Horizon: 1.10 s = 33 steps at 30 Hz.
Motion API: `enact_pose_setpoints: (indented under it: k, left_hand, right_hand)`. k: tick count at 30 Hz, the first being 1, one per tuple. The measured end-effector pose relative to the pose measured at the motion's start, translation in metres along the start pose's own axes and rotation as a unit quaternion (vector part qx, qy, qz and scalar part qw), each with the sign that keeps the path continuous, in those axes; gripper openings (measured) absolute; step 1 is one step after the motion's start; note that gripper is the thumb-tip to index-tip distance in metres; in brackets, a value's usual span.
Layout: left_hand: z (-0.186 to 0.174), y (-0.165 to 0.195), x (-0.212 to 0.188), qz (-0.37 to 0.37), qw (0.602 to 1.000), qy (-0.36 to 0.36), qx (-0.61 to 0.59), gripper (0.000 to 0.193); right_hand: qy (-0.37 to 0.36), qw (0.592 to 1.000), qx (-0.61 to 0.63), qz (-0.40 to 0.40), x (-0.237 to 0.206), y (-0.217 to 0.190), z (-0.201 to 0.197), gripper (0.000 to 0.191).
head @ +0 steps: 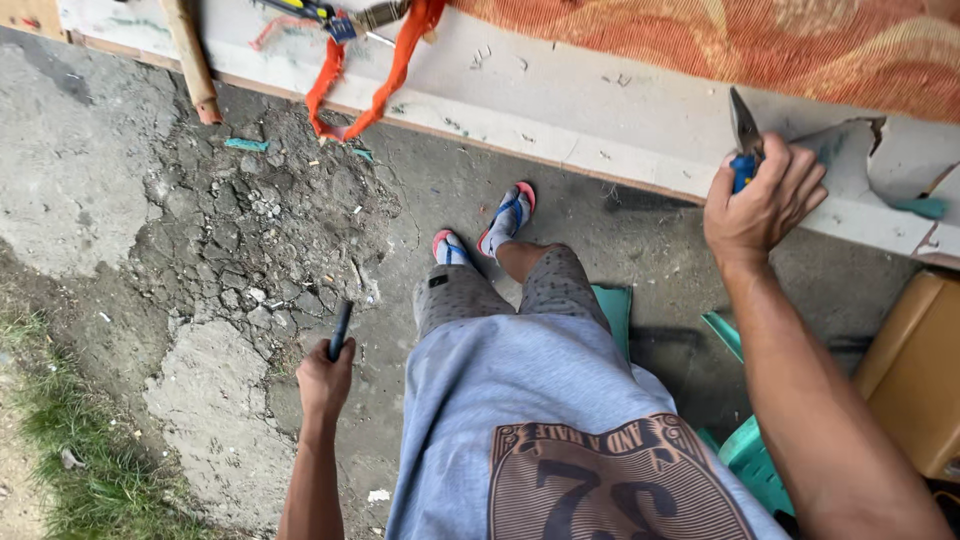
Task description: The person secures orange fabric onto a sofa frame using a hammer and nails. They repeatedly position the fabric, insert nails, and hammer them into the wooden frame along the side of the sofa.
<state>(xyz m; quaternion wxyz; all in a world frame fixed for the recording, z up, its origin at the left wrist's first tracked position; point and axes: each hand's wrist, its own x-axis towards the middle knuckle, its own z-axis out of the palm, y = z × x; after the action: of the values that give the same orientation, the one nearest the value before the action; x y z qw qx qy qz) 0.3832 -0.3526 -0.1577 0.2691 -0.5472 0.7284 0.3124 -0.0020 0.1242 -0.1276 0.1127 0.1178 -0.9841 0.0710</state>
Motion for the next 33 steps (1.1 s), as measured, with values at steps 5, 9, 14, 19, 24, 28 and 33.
enact_pose_setpoints:
  k: [5, 9, 14, 19, 24, 28, 33]
  left_hand:
    - [0.019, -0.058, -0.021, 0.045, 0.999, -0.020, 0.021, 0.041]
    - [0.032, -0.107, -0.011, 0.001, 0.995, -0.098, 0.036, 0.041]
    - [0.040, -0.174, -0.022, -0.045, 0.987, -0.150, 0.028, 0.040]
    - [0.029, -0.226, -0.053, -0.117, 0.983, -0.144, 0.008, 0.038]
    - [0.016, -0.198, -0.026, -0.094, 0.988, -0.121, -0.008, 0.037]
    - [-0.001, -0.137, 0.018, -0.049, 0.988, -0.146, 0.030, 0.039]
    - [-0.015, -0.100, 0.041, 0.027, 0.998, -0.059, 0.002, 0.049]
  right_hand:
    - [0.018, 0.999, -0.038, -0.033, -0.011, 0.009, 0.008, 0.042]
    - [0.024, 0.996, -0.060, -0.058, -0.015, 0.017, 0.012, 0.046]
    - [0.031, 0.995, -0.066, -0.061, -0.019, 0.017, 0.011, 0.049]
    - [0.030, 0.997, -0.053, -0.054, -0.018, 0.008, 0.005, 0.049]
    - [0.029, 0.996, -0.058, -0.065, -0.012, 0.004, 0.001, 0.048]
    - [0.031, 0.996, -0.056, -0.060, -0.014, 0.007, 0.004, 0.047]
    - [0.045, 0.997, -0.047, -0.045, -0.014, 0.011, 0.009, 0.048]
